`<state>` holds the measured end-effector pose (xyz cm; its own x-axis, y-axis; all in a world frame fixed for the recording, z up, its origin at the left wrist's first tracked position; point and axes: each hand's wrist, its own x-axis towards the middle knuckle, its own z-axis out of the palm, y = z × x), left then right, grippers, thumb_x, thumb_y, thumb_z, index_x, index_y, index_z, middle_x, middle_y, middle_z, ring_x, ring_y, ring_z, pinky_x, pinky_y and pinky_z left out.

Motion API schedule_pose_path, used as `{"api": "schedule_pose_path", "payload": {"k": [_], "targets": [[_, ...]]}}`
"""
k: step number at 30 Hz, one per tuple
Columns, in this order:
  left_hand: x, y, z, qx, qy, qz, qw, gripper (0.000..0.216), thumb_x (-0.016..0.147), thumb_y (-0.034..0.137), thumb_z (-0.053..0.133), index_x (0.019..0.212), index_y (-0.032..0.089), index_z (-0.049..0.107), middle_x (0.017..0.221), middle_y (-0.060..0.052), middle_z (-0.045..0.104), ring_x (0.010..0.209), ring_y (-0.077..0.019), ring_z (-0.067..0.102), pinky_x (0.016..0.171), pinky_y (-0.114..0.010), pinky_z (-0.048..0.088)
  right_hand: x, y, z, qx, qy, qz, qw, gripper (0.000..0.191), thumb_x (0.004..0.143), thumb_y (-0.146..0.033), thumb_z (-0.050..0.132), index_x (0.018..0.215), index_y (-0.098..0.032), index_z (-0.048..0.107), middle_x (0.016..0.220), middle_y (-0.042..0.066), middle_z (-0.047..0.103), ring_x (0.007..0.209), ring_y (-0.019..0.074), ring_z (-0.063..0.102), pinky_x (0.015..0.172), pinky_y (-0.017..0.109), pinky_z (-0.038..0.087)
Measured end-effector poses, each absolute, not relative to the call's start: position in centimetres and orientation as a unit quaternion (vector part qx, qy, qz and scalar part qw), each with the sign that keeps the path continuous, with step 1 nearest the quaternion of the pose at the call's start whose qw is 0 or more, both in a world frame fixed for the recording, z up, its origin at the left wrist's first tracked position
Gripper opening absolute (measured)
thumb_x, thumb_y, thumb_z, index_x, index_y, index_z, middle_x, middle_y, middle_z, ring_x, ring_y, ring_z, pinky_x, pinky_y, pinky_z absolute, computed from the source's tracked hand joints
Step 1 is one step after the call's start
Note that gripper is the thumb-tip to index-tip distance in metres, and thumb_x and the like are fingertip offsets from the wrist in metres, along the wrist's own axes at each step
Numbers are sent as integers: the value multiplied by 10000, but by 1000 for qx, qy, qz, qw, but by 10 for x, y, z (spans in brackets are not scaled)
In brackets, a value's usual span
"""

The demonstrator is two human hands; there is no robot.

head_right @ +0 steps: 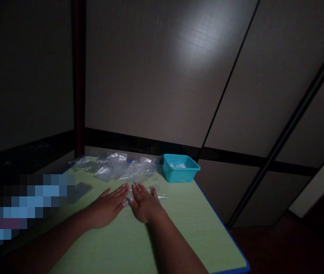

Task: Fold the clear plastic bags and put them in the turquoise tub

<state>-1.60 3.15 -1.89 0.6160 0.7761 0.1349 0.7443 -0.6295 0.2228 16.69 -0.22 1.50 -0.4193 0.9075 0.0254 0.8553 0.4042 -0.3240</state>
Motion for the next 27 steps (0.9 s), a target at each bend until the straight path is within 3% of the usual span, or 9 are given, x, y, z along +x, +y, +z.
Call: {"api": "schedule_pose_path", "payload": {"k": [10, 27], "targets": [[-18, 29, -15, 886, 449, 96, 68, 529, 873, 455, 193, 1363, 255, 176, 1429, -18, 113, 1314, -214, 73, 1001, -546, 100, 185, 10, 9, -614, -777, 118, 70, 501, 866, -542, 139, 1344, -396, 101, 1445, -21, 34, 1310, 238, -7, 963, 592, 9], [-18, 31, -18, 881, 456, 100, 75, 581, 855, 528, 199, 1367, 256, 158, 1433, -35, 60, 1314, -232, 39, 1002, -546, 87, 218, 23, 5, -714, -692, 97, 42, 520, 871, -503, 127, 1360, -343, 61, 1444, -16, 19, 1311, 230, 6, 947, 613, 64]]}}
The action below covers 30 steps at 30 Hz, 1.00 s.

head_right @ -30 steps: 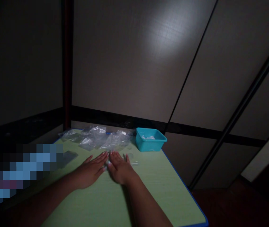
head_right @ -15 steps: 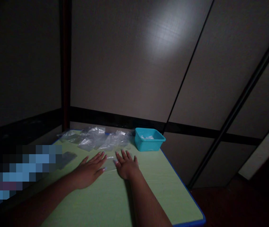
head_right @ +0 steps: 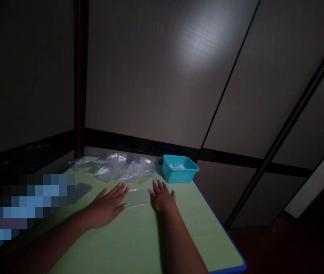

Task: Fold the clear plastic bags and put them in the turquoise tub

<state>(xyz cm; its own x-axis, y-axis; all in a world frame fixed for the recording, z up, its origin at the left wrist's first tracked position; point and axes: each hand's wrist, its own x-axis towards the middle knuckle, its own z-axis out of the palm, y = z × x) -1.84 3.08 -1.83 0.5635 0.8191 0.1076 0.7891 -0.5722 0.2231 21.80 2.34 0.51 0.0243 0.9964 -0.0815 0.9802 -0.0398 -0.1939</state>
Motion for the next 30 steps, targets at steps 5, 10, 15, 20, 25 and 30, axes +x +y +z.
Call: {"api": "schedule_pose_path", "payload": {"k": [5, 10, 15, 20, 25, 30], "targets": [[-19, 28, -13, 881, 454, 108, 77, 590, 853, 521, 233, 1365, 235, 175, 1434, -55, 65, 1314, -238, 29, 998, -558, 82, 227, 28, -4, -734, -670, 93, 64, 564, 868, -493, 154, 1375, -257, 77, 1446, 21, 20, 1312, 223, 19, 965, 592, 77], [-19, 17, 6, 920, 352, 146, 89, 547, 848, 494, 326, 1349, 320, 189, 1439, -6, 81, 1315, -200, 64, 1028, -493, 92, 239, 36, -7, -677, -652, 125, 318, 564, 841, -510, 297, 1295, -180, 353, 1347, 133, 339, 1229, 276, 287, 970, 493, 202], [-19, 14, 11, 942, 288, 110, 132, 551, 811, 512, 415, 1315, 340, 276, 1429, -39, 147, 1307, -229, 117, 1017, -522, 76, 240, 41, 3, -688, -630, 71, 354, 549, 848, -535, 230, 881, -143, 612, 922, 130, 620, 888, 242, 547, 785, 341, 386], [-21, 14, 8, 940, 285, 102, 156, 555, 808, 535, 408, 1313, 348, 272, 1421, -51, 173, 1301, -234, 147, 1007, -533, 98, 241, 40, 4, -778, -572, 17, 258, 399, 795, -495, 381, 821, -168, 610, 888, 114, 634, 830, 240, 572, 666, 315, 403], [-20, 10, 8, 942, 269, 105, 170, 550, 801, 526, 430, 1305, 358, 286, 1418, -41, 188, 1297, -243, 161, 1007, -533, 88, 238, 37, 6, -815, -543, -11, 203, 366, 747, -500, 447, 841, -186, 609, 952, 126, 616, 918, 278, 540, 693, 363, 397], [-13, 7, 13, 932, 282, 181, 136, 451, 811, 474, 446, 1237, 330, 422, 1354, -31, 362, 1236, -237, 308, 1005, -437, 197, 227, 29, 15, -817, -550, -51, 169, 341, 767, -472, 427, 877, -191, 587, 978, 121, 595, 960, 281, 505, 732, 399, 383]]}}
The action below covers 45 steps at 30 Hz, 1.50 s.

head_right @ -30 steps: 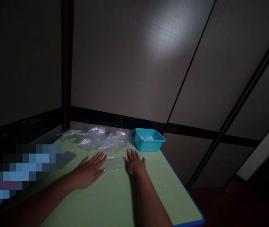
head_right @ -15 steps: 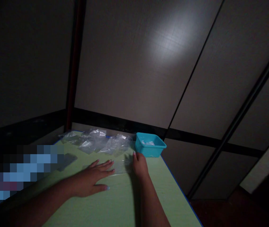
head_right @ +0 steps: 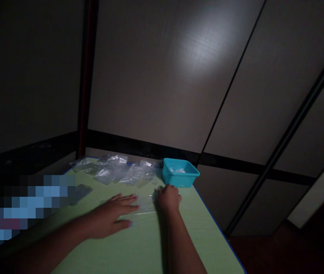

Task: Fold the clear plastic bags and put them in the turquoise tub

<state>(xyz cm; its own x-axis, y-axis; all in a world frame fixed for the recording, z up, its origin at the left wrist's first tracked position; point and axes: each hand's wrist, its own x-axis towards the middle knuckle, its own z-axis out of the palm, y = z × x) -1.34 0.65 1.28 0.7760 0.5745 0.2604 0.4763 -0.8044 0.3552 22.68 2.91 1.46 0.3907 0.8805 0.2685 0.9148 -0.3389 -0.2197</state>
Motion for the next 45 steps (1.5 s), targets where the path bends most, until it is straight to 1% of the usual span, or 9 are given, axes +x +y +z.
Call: {"api": "schedule_pose_path", "payload": {"k": [3, 6, 10, 17, 28, 34, 38, 41, 45], "targets": [[-12, 10, 18, 888, 378, 252, 73, 310, 830, 395, 429, 1067, 243, 560, 1112, -60, 548, 1074, -217, 445, 915, -349, 317, 220, 25, 18, -797, -570, -61, 192, 310, 790, -442, 401, 888, -202, 571, 1005, 108, 581, 990, 272, 483, 763, 405, 367], [-16, 18, 19, 850, 465, 246, 15, 210, 801, 343, 462, 860, 187, 591, 936, -74, 560, 972, -227, 461, 849, -336, 342, 215, 22, 19, -768, -602, -43, 216, 286, 806, -413, 386, 928, -216, 554, 1043, 91, 567, 1023, 246, 466, 796, 380, 358], [-24, 26, 15, 816, 534, 217, -34, 249, 742, 389, 525, 847, 168, 569, 958, -97, 535, 984, -257, 424, 837, -355, 325, 206, 17, 15, -724, -648, -22, 235, 324, 813, -408, 377, 1049, -228, 509, 1155, 72, 520, 1113, 219, 419, 897, 390, 305], [-26, 33, 6, 779, 596, 195, -32, 557, 612, 616, 565, 887, 131, 571, 958, -132, 541, 1001, -298, 409, 814, -373, 323, 175, 15, 3, -703, -691, -56, 158, 493, 831, -388, 318, 1297, -225, 314, 1417, 67, 205, 1303, 212, 93, 999, 526, 26], [-23, 29, 7, 814, 554, 173, -22, 431, 660, 560, 565, 794, 155, 626, 943, -120, 587, 1013, -285, 447, 829, -354, 320, 171, 22, -9, -718, -689, -32, 92, 556, 846, -523, 185, 1347, -284, 214, 1450, 45, 22, 1310, 202, -58, 978, 550, -16], [-22, 31, 11, 786, 584, 193, 68, 340, 734, 487, 507, 843, 170, 564, 789, -77, 630, 739, -213, 579, 629, -272, 365, 171, 20, -7, -725, -683, -17, 89, 551, 847, -524, 190, 1351, -301, 195, 1449, 55, 4, 1309, 210, -53, 965, 569, -25], [-26, 38, 11, 756, 569, 264, 188, 206, 804, 353, 424, 811, 182, 539, 624, -14, 611, 578, -156, 575, 529, -224, 338, 169, 19, -2, -733, -677, -9, 68, 547, 854, -508, 190, 1357, -293, 179, 1449, 51, -7, 1309, 214, -58, 970, 561, -25], [-26, 41, 11, 751, 550, 275, 242, 236, 844, 292, 326, 820, 186, 536, 505, 27, 569, 456, -128, 543, 471, -202, 326, 168, 18, -1, -735, -676, -6, 60, 550, 856, -506, 190, 1360, -288, 168, 1449, 49, -7, 1308, 215, -60, 971, 559, -22], [-25, 37, 11, 764, 517, 289, 258, 191, 815, 307, 389, 839, 202, 547, 562, 42, 588, 461, -112, 545, 456, -184, 327, 169, 18, 0, -731, -678, -15, 67, 537, 863, -499, 173, 1355, -284, 191, 1449, 49, 22, 1310, 212, -52, 968, 569, -19]]}}
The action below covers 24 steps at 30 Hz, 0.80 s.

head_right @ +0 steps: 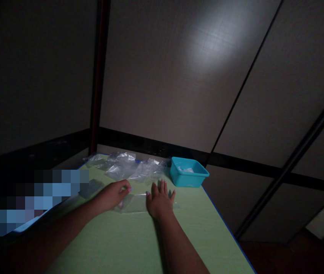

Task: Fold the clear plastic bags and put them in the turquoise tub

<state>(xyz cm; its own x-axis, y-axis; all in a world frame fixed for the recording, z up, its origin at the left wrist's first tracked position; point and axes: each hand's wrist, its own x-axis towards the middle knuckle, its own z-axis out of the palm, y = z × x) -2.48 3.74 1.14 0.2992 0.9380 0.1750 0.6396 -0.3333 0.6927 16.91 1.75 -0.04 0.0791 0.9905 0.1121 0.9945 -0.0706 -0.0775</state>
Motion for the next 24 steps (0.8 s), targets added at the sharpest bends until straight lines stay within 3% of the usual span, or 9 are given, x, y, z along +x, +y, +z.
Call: {"api": "schedule_pose_path", "payload": {"k": [7, 10, 14, 19, 24], "targets": [[-23, 36, 11, 770, 498, 313, 246, 117, 755, 255, 485, 823, 200, 562, 591, 40, 574, 544, -117, 542, 494, -183, 330, 166, 16, 1, -712, -695, -34, 94, 513, 878, -419, 168, 1349, -225, 229, 1446, 45, 49, 1312, 188, -47, 975, 562, -49], [-21, 37, 13, 764, 499, 332, 238, 228, 808, 361, 417, 760, 188, 558, 611, 18, 582, 585, -125, 555, 520, -188, 352, 163, 17, 0, -710, -697, -34, 88, 536, 867, -410, 206, 1356, -193, 213, 1444, 55, 46, 1312, 199, -45, 979, 554, -62], [-21, 35, 16, 732, 527, 308, 304, 314, 783, 471, 422, 754, 183, 544, 521, 17, 570, 448, -126, 524, 422, -187, 338, 163, 18, -2, -710, -699, -33, 83, 558, 857, -415, 221, 1359, -173, 207, 1443, 68, 40, 1312, 208, -42, 976, 557, -69], [-22, 37, 11, 691, 554, 264, 382, 144, 726, 279, 494, 819, 171, 516, 449, 28, 561, 288, -98, 412, 315, -170, 279, 164, 19, -4, -717, -693, -29, 73, 560, 856, -440, 213, 1356, -190, 216, 1444, 73, 49, 1311, 220, -39, 970, 565, -68], [-23, 41, 7, 680, 555, 272, 396, 174, 690, 169, 486, 863, 169, 499, 423, 45, 536, 282, -93, 416, 314, -159, 285, 164, 18, -5, -717, -692, -25, 75, 533, 858, -458, 204, 1348, -248, 229, 1444, 63, 74, 1311, 213, -41, 964, 576, -53]]}}
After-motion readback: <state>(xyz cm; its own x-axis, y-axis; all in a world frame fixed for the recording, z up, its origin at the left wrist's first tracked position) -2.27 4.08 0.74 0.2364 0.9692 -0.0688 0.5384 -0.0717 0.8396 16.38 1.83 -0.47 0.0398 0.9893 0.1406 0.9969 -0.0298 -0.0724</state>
